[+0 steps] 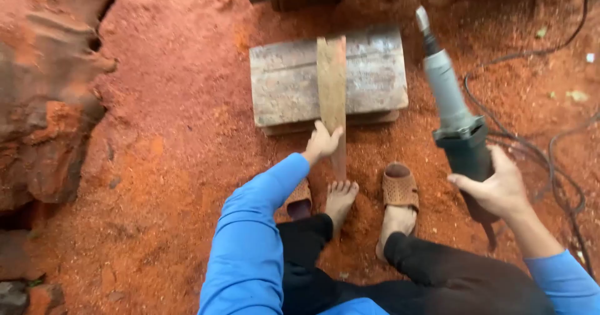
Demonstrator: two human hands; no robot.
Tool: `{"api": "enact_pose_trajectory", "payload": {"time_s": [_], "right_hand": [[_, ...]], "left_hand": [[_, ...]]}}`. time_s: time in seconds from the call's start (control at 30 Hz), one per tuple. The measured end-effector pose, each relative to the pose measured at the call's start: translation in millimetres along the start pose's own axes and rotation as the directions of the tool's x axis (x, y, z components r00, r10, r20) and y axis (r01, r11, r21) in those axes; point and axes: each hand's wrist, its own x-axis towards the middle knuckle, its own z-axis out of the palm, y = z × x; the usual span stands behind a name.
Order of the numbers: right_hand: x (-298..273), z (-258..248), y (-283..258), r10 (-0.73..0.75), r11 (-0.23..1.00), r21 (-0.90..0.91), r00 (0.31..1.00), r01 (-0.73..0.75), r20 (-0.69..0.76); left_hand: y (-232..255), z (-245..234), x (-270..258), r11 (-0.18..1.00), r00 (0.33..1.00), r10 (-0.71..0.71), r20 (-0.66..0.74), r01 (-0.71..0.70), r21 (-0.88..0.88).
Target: Shaping the edges of a wooden board using a handheld rotary tool while sitting on the ground.
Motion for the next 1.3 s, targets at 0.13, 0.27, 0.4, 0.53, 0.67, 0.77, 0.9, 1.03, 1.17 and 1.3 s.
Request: {"api": "enact_pose_trajectory", "payload": {"time_s": [0.13,0.27,0.4,0.53,0.67,0.77,0.9,1.03,1.17,1.3], "right_hand": [[19.1,8.3,-13.9,0.042,0.999,-0.012,0.996,-0.041,0.076],[42.0,27.1,-27.0,0.098,0.993,0.037,0.967,-0.109,0.235],[54.2,73.5,18.3,0.118,0.915,0.303,0.894,-0.268,0.433],[13.1,94.2,-36.0,0.2,0.727,0.44,0.776,-0.527,0.598],[19.5,85.4,-63.6,0.039,0.778,0.39,0.659,-0.492,0.751],[19.3,96.4,-47.8,0.055,0.963,0.142,0.685,-0.227,0.726],[22.6,111.8,-47.4,0.289,0.953,-0.223,0.84,-0.205,0.46],[33.0,110.5,-44.2,0.243,0.919,-0.391,0.862,-0.058,0.445],[32.0,101.4,-45.1,0.298,0.903,-0.414,0.863,-0.116,0.409],[26.4,93.6,-42.4,0.294,0.933,-0.325,0.848,-0.155,0.442]], "left_hand": [[6.7,-14.9,-10.8,0.998,0.998,0.038,-0.054,-0.035,0.05],[81.1,-45.7,-56.5,0.951,0.968,0.141,-0.209,-0.191,-0.241],[116.8,-5.5,-32.0,0.183,0.883,0.443,0.156,0.082,-0.98],[133.6,-51.0,-52.7,-0.094,0.83,0.537,0.151,0.236,-0.967],[110.6,-68.0,-44.4,-0.183,0.944,0.293,0.151,0.21,-0.961],[95.4,-83.8,-42.8,-0.233,0.993,0.091,0.071,0.091,-0.968],[89.3,-94.0,-32.9,-0.221,0.998,-0.058,-0.018,-0.03,-0.975],[84.6,-91.6,-31.9,-0.242,0.993,-0.106,-0.042,-0.067,-0.968],[88.5,-86.4,-27.4,-0.271,0.994,-0.107,-0.029,-0.058,-0.961],[98.1,-77.5,-18.2,-0.263,0.999,-0.029,0.03,0.021,-0.965]]}}
